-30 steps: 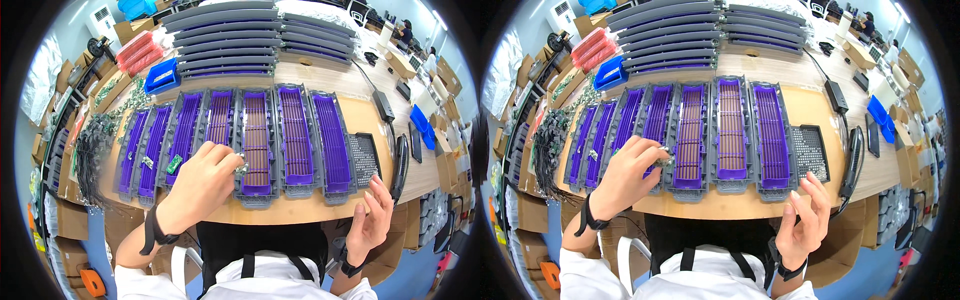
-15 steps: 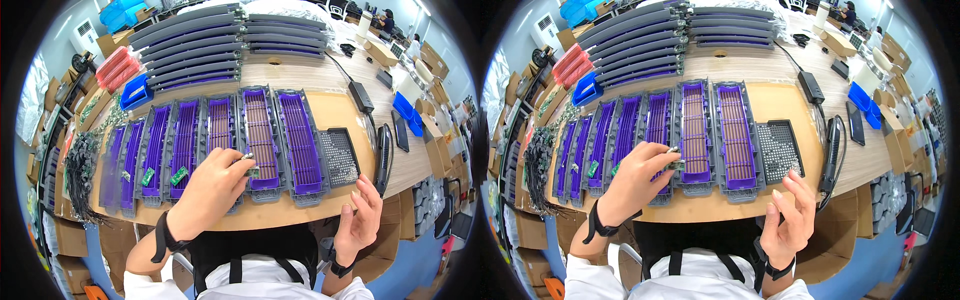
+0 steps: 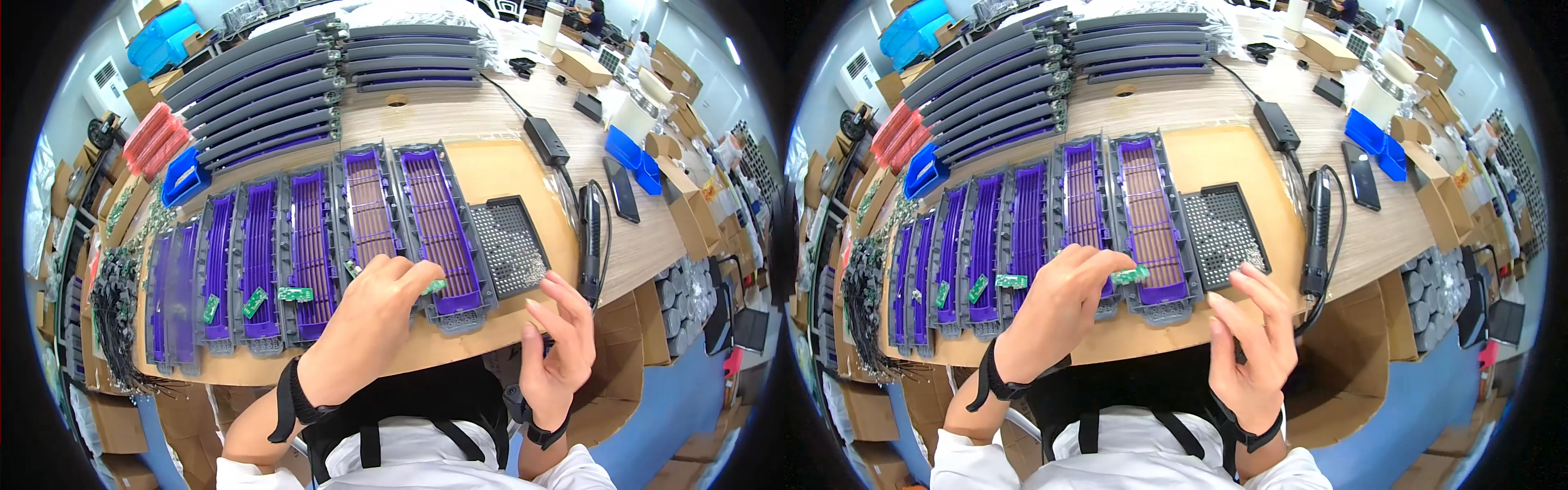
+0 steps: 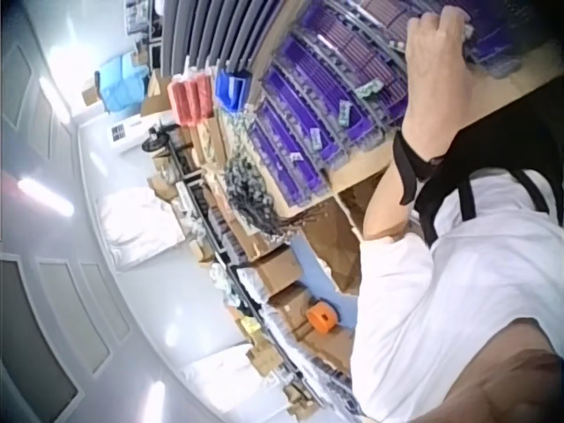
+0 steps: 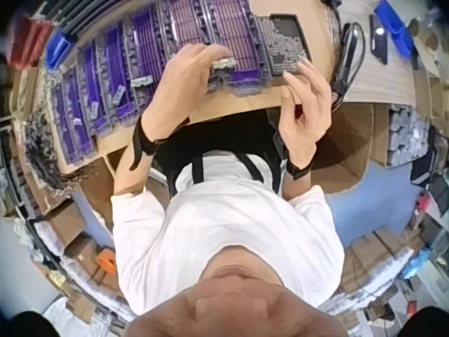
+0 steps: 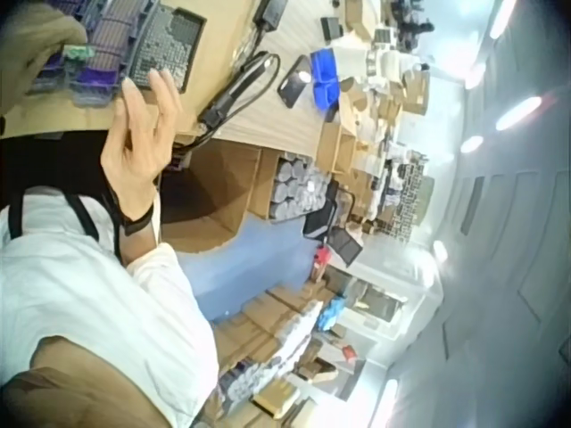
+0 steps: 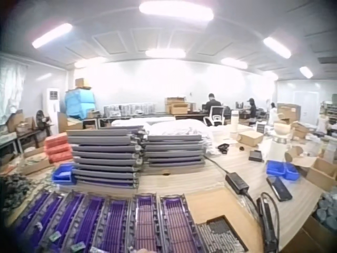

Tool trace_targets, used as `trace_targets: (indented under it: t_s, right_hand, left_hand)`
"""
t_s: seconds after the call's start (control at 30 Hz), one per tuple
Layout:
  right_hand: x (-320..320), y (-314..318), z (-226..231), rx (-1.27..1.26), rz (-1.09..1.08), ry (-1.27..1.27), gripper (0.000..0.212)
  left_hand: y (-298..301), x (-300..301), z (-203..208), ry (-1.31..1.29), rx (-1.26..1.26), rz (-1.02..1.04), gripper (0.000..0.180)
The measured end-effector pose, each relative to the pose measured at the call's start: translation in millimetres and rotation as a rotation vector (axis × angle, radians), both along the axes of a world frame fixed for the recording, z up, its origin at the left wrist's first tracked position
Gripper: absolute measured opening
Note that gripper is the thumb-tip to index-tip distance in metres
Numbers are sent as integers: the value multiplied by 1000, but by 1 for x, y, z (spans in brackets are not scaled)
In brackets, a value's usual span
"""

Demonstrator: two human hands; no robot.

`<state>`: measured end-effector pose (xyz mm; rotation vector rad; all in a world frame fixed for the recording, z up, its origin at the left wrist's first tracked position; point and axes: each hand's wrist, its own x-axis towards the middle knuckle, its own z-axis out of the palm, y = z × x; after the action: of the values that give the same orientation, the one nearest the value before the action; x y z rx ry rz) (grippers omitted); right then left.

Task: The person uses a handheld heat gun to apply heat to the ends of several purple plastic frames containing circuit boards. They then stack the heated frames and place them into a cardboard box. Later, they retrieve the frames, place them on the table, and insert small green circuit boards into the slots of the frames by hand.

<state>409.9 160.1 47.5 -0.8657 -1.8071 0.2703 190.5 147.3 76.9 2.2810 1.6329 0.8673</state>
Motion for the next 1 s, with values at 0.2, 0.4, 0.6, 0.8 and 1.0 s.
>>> trace_targets:
  t_s: [0.2, 0.4, 0.6, 0.8, 1.0]
  right_hand:
    - [-5, 17, 5, -46, 90, -213, 28]
    - [-24, 30, -8, -21, 233, -341, 18]
    - [-31, 33, -14, 6, 251, -336, 17]
    - [-29, 31, -7, 127, 346, -230, 18]
    - [-8, 26, -16, 146, 445, -356, 16]
  left_hand:
    - [5, 10, -13, -86, 96, 118, 33]
    - [-3, 11, -20, -51, 108, 164, 23]
    - [0, 10, -33, -35, 198, 204, 17]
    - [-23, 16, -15, -585, -118, 289, 18]
    - [-45, 30, -41, -923, -302, 253, 29]
